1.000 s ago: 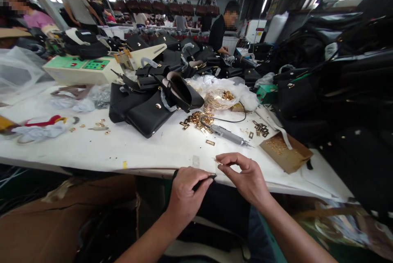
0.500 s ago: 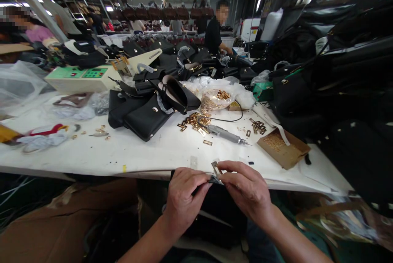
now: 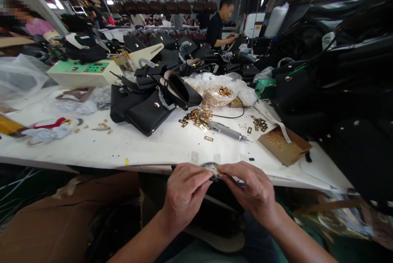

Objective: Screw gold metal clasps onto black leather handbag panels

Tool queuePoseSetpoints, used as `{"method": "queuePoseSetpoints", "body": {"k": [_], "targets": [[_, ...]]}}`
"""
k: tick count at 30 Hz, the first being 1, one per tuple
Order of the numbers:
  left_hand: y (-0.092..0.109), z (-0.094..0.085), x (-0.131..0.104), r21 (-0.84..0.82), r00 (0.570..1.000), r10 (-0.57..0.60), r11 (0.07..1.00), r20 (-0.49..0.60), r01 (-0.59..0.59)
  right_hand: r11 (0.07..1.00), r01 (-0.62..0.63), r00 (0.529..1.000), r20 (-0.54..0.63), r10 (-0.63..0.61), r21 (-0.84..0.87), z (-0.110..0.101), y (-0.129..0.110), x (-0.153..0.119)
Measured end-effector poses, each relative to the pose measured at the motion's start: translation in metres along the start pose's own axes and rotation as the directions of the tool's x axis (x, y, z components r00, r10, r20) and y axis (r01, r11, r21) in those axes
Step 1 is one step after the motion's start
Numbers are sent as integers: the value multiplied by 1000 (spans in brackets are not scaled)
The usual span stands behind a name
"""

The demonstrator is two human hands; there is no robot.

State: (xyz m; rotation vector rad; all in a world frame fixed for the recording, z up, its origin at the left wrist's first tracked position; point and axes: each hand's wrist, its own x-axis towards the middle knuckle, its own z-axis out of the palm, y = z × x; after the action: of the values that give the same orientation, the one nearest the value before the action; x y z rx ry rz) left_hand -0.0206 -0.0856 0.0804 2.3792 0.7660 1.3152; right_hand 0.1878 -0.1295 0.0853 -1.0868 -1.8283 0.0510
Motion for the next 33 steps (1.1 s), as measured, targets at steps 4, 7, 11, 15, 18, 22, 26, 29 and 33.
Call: {"method": "queuePoseSetpoints", "body": {"k": [4, 7, 11, 15, 18, 22, 26, 29, 33], "targets": [[2, -3, -1, 3, 1000, 13, 1000, -11, -13, 989, 13, 995, 94, -27, 145, -3, -3, 2], [2, -5, -4, 9, 1000, 16, 1000, -14, -15, 987, 9, 992, 121, -29, 163, -4, -6, 5], [1, -6, -10, 6, 1000, -16, 1000, -12, 16, 984, -14, 991, 136, -11, 177, -3, -12, 7], [-1, -7, -14, 11, 1000, -30, 999, -10, 30, 982, -39, 989, 149, 12, 182, -2, -14, 7], [-2, -7, -12, -22, 1000, -15, 1000, 5, 15, 976, -61, 985, 170, 25, 208, -3, -13, 4], [-2, -4, -6, -73, 999, -17, 997, 33, 20, 959, -127, 978, 195, 79, 251, -1, -9, 1], [-3, -2, 0, -85, 994, -100, 991, 54, 104, 932, -241, 967, 150, 206, 272, 5, -8, 5], [-5, -2, 3, -104, 988, -141, 984, 62, 147, 917, -291, 955, 136, 262, 274, 9, -9, 9], [-7, -4, 4, -109, 988, -139, 983, 71, 146, 931, -261, 964, 117, 238, 254, 10, -12, 12]]}}
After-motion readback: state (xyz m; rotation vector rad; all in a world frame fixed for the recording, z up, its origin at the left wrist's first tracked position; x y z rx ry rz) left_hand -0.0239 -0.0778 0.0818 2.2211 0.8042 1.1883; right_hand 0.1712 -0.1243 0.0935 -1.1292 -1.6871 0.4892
